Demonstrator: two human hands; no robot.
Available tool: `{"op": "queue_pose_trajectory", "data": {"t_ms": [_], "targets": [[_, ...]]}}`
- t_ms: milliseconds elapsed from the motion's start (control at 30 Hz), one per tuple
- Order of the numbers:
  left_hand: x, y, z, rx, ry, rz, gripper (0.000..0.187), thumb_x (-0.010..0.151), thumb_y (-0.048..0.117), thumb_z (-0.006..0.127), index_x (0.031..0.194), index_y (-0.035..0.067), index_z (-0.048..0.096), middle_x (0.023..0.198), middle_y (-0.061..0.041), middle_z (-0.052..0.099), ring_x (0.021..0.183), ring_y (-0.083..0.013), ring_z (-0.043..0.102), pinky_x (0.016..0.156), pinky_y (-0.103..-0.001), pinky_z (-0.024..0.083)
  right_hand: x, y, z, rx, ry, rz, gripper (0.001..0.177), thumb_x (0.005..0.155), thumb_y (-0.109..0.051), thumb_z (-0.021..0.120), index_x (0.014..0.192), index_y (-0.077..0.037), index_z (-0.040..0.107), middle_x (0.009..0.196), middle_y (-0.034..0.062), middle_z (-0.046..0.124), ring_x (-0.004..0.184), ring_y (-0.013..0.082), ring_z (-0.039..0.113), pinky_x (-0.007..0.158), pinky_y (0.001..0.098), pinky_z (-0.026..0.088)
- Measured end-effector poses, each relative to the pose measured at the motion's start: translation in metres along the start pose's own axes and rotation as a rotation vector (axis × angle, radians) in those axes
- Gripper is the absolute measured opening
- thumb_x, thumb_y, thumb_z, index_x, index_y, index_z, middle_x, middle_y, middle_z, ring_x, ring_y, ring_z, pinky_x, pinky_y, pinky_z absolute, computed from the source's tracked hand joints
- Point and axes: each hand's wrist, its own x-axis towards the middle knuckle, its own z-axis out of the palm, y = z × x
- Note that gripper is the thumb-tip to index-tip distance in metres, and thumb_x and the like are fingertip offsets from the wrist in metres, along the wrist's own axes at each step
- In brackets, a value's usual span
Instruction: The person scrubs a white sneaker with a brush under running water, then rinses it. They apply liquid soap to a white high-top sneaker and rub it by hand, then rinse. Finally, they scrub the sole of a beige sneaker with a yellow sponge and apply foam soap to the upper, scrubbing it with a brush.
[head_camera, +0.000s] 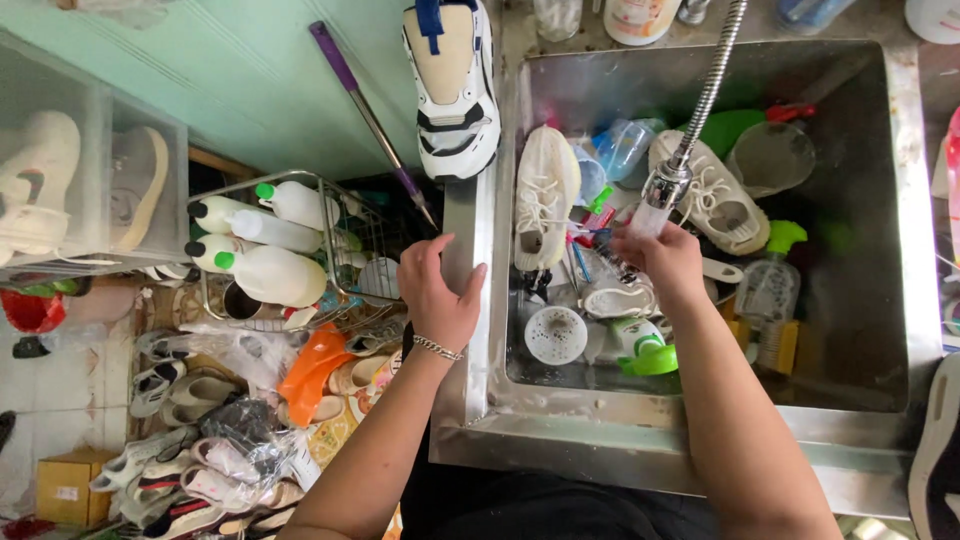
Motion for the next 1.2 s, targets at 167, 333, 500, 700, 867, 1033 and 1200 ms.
{"op": "queue_pose_trajectory", "data": {"t_ms": [167, 333, 500, 700, 867, 1033, 1200], "targets": [[0.028, 0.046, -0.012, 0.017, -0.341, -0.385, 0.164, 0.081, 0.056, 0.114, 0.194, -0.006, 0.012, 0.183, -0.047, 0.037, 0.17, -0.0679, 0.045, 0.14, -0.079, 0.04, 0.043, 0.03, 0.01, 0.253, 0.011, 0.078, 0.042, 0.122, -0.017, 0.075, 0.158, 0.004, 0.07, 0.115, 0.0246, 0.093, 0.075, 0.0181, 0.092, 0.067, 0.0246, 0.078], [0.037, 0.041, -0.011, -0.018, -0.45, -0.499, 0.183, 0.075, 0.077, 0.11, 0.198, 0.0, -0.001, 0.189, -0.042, 0.041, 0.171, -0.0589, 0.055, 0.14, -0.068, 0.047, 0.042, 0.018, -0.005, 0.358, 0.092, 0.018, 0.043, 0.122, -0.002, 0.073, 0.164, 0.0, 0.064, 0.127, 0.0277, 0.091, 0.085, 0.0289, 0.096, 0.065, 0.0366, 0.085], [0.032, 0.034, -0.009, 0.045, -0.427, -0.484, 0.165, 0.077, 0.085, 0.104, 0.196, 0.006, 0.021, 0.177, -0.039, 0.062, 0.161, -0.0559, 0.067, 0.136, -0.068, 0.051, 0.078, 0.025, -0.074, 0.097, 0.159, -0.203, 0.062, 0.113, 0.016, 0.056, 0.162, -0.02, 0.069, 0.153, 0.0018, 0.081, 0.08, 0.0013, 0.069, 0.061, 0.0097, 0.05], [0.031, 0.029, -0.006, 0.056, -0.444, -0.507, 0.145, 0.078, 0.083, 0.107, 0.183, 0.01, 0.039, 0.167, -0.035, 0.07, 0.155, -0.0551, 0.071, 0.131, -0.066, 0.056, 0.104, 0.056, -0.173, -0.813, 0.229, -0.263, 0.057, 0.096, 0.005, 0.082, 0.144, -0.022, 0.093, 0.135, 0.0084, 0.09, 0.119, 0.0299, 0.088, 0.098, 0.0459, 0.073], [0.038, 0.036, -0.009, 0.036, -0.453, -0.523, 0.136, 0.081, 0.078, 0.109, 0.178, 0.008, 0.043, 0.163, -0.032, 0.072, 0.153, -0.0548, 0.073, 0.128, -0.067, 0.058, 0.115, 0.115, -0.137, -1.107, 0.065, -0.052, 0.03, 0.098, -0.029, 0.092, 0.126, -0.038, 0.097, 0.11, -0.0068, 0.092, 0.111, 0.0295, 0.089, 0.101, 0.0514, 0.07], [0.037, 0.042, -0.013, 0.053, -0.46, -0.527, 0.135, 0.081, 0.078, 0.109, 0.177, 0.009, 0.043, 0.161, -0.031, 0.072, 0.152, -0.0541, 0.073, 0.127, -0.068, 0.058, 0.062, 0.046, -0.024, -0.599, -0.075, 0.101, 0.034, 0.099, -0.061, 0.102, 0.121, -0.035, 0.1, 0.106, 0.0054, 0.094, 0.105, 0.0343, 0.089, 0.113, 0.0467, 0.067], [0.045, 0.048, -0.007, 0.135, -0.503, -0.623, 0.147, 0.074, 0.082, 0.101, 0.18, 0.002, 0.038, 0.17, -0.026, 0.069, 0.149, -0.051, 0.071, 0.112, -0.067, 0.061, 0.159, -0.032, -0.021, -0.251, 0.003, -0.49, 0.031, 0.123, -0.039, 0.082, 0.141, -0.013, 0.078, 0.123, 0.0042, 0.084, 0.101, 0.016, 0.083, 0.088, 0.0321, 0.072]]}}
